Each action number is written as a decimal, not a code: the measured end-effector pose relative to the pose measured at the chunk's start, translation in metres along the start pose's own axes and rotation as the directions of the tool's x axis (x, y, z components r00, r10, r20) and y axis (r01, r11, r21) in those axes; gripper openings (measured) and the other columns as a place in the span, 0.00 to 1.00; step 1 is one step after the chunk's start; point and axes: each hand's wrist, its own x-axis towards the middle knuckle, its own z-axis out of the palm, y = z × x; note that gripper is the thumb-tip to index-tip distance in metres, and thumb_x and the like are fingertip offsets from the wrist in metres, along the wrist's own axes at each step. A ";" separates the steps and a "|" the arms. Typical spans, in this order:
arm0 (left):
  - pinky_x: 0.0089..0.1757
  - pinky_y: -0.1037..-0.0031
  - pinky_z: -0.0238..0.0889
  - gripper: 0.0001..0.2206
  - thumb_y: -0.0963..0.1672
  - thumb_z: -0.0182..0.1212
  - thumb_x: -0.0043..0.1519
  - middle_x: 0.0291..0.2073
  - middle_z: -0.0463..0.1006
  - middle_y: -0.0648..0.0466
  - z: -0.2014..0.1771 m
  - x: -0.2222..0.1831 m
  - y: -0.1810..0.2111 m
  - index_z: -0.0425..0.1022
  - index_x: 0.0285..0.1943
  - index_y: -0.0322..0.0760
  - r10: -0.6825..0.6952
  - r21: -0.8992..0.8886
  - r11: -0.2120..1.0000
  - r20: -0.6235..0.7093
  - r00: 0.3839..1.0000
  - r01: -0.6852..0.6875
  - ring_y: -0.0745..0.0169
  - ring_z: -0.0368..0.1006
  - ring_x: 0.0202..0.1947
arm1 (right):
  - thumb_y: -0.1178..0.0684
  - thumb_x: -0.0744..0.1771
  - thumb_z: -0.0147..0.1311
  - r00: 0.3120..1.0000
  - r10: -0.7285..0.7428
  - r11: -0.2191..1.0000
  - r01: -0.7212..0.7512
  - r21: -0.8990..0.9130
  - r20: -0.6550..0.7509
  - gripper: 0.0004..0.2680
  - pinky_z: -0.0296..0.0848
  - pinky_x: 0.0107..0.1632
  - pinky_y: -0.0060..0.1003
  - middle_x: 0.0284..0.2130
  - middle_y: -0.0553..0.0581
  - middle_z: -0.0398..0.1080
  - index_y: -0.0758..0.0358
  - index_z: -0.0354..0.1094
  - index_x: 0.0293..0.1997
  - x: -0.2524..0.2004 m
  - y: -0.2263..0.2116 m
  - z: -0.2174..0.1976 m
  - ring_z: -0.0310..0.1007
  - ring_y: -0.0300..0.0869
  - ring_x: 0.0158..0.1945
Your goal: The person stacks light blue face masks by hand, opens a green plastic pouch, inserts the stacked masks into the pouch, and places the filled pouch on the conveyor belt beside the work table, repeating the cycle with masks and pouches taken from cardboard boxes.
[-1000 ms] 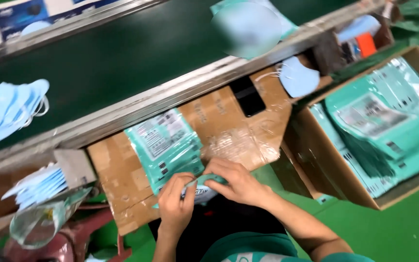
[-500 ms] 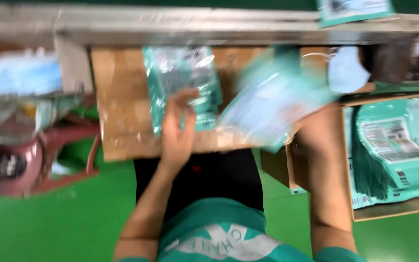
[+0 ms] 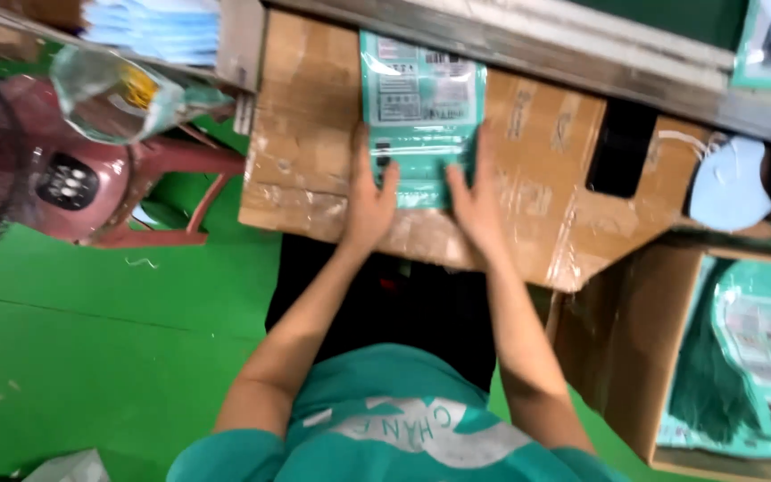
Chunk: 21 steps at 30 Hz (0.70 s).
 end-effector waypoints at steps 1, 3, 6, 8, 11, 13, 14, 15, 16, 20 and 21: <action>0.69 0.59 0.47 0.28 0.40 0.54 0.71 0.75 0.56 0.32 0.002 0.009 0.004 0.48 0.79 0.24 0.038 0.056 0.998 0.018 0.999 -0.039 0.39 0.53 0.75 | 0.54 0.72 0.51 0.994 -0.103 0.992 0.104 -0.075 0.026 0.25 0.49 0.76 0.46 0.76 0.70 0.46 0.68 0.41 0.78 0.003 -0.002 0.005 0.45 0.57 0.79; 0.69 0.58 0.47 0.30 0.40 0.55 0.69 0.74 0.54 0.31 0.003 0.022 0.008 0.47 0.78 0.24 0.076 0.105 0.991 0.034 0.997 -0.079 0.37 0.51 0.75 | 0.54 0.72 0.52 0.977 -0.203 0.965 0.210 -0.155 0.060 0.28 0.41 0.78 0.47 0.78 0.72 0.38 0.69 0.34 0.79 0.008 -0.002 0.005 0.36 0.59 0.81; 0.67 0.61 0.56 0.29 0.42 0.52 0.69 0.72 0.64 0.37 0.003 0.026 0.005 0.49 0.80 0.29 -0.182 -0.092 0.977 0.100 0.978 0.192 0.43 0.63 0.71 | 0.53 0.72 0.49 0.995 -0.082 0.988 0.075 0.132 0.049 0.31 0.41 0.80 0.45 0.78 0.71 0.37 0.70 0.27 0.80 0.011 0.006 -0.008 0.36 0.55 0.82; 0.67 0.60 0.55 0.30 0.41 0.55 0.69 0.73 0.62 0.35 0.002 0.031 0.004 0.49 0.79 0.30 -0.130 -0.005 0.991 0.127 0.983 0.132 0.40 0.61 0.72 | 0.54 0.72 0.49 0.988 -0.108 0.956 0.072 0.283 0.114 0.30 0.42 0.79 0.45 0.78 0.73 0.36 0.70 0.28 0.80 0.016 0.006 -0.010 0.36 0.55 0.82; 0.68 0.59 0.53 0.30 0.39 0.59 0.66 0.72 0.61 0.35 0.002 0.040 0.008 0.52 0.77 0.30 0.031 0.098 0.994 0.063 0.998 -0.037 0.38 0.58 0.73 | 0.57 0.71 0.52 0.996 -0.065 0.981 0.053 0.184 0.059 0.30 0.42 0.77 0.45 0.77 0.72 0.37 0.70 0.32 0.79 0.018 0.004 -0.002 0.38 0.55 0.80; 0.67 0.58 0.51 0.31 0.39 0.60 0.65 0.72 0.59 0.34 -0.007 0.050 0.032 0.51 0.77 0.28 0.059 0.109 0.992 0.055 0.997 -0.065 0.37 0.55 0.73 | 0.57 0.70 0.52 0.997 -0.071 0.976 0.064 0.206 0.027 0.29 0.44 0.77 0.44 0.77 0.72 0.40 0.71 0.32 0.78 0.018 0.012 0.001 0.41 0.55 0.80; 0.67 0.57 0.50 0.32 0.39 0.61 0.64 0.72 0.57 0.33 -0.011 0.054 0.044 0.50 0.77 0.27 0.072 0.117 0.990 0.066 0.995 -0.080 0.37 0.53 0.73 | 0.58 0.70 0.52 0.998 -0.054 0.972 0.056 0.227 -0.011 0.29 0.46 0.76 0.43 0.76 0.71 0.42 0.71 0.33 0.78 0.018 0.016 0.003 0.43 0.54 0.79; 0.67 0.57 0.50 0.32 0.39 0.61 0.64 0.72 0.57 0.33 -0.021 0.065 0.062 0.50 0.77 0.27 0.085 0.121 0.989 0.056 0.995 -0.091 0.37 0.53 0.73 | 0.58 0.70 0.52 0.997 -0.070 0.970 0.071 0.231 -0.010 0.29 0.46 0.76 0.43 0.76 0.71 0.42 0.71 0.33 0.78 0.017 0.019 0.001 0.43 0.54 0.79; 0.68 0.57 0.51 0.31 0.39 0.61 0.64 0.73 0.58 0.35 -0.030 0.076 0.082 0.52 0.77 0.28 0.123 0.133 0.983 0.054 0.991 -0.129 0.38 0.54 0.74 | 0.58 0.70 0.50 0.997 -0.027 0.935 0.051 0.350 -0.073 0.28 0.49 0.75 0.43 0.76 0.70 0.42 0.72 0.35 0.77 0.016 0.022 -0.002 0.44 0.54 0.79; 0.72 0.54 0.45 0.30 0.38 0.60 0.66 0.77 0.55 0.38 -0.058 0.125 0.117 0.54 0.77 0.29 0.248 0.294 0.918 0.092 0.964 -0.265 0.39 0.49 0.78 | 0.57 0.72 0.47 0.989 0.073 0.767 0.024 0.641 -0.125 0.22 0.59 0.73 0.43 0.74 0.68 0.49 0.73 0.44 0.75 0.015 0.033 -0.012 0.51 0.51 0.77; 0.72 0.54 0.45 0.30 0.38 0.60 0.66 0.77 0.55 0.38 -0.059 0.135 0.118 0.54 0.77 0.29 0.263 0.292 0.916 0.085 0.961 -0.276 0.39 0.49 0.78 | 0.57 0.72 0.47 0.990 0.057 0.767 0.040 0.640 -0.130 0.22 0.59 0.73 0.43 0.74 0.68 0.49 0.73 0.44 0.75 0.016 0.034 -0.015 0.51 0.51 0.77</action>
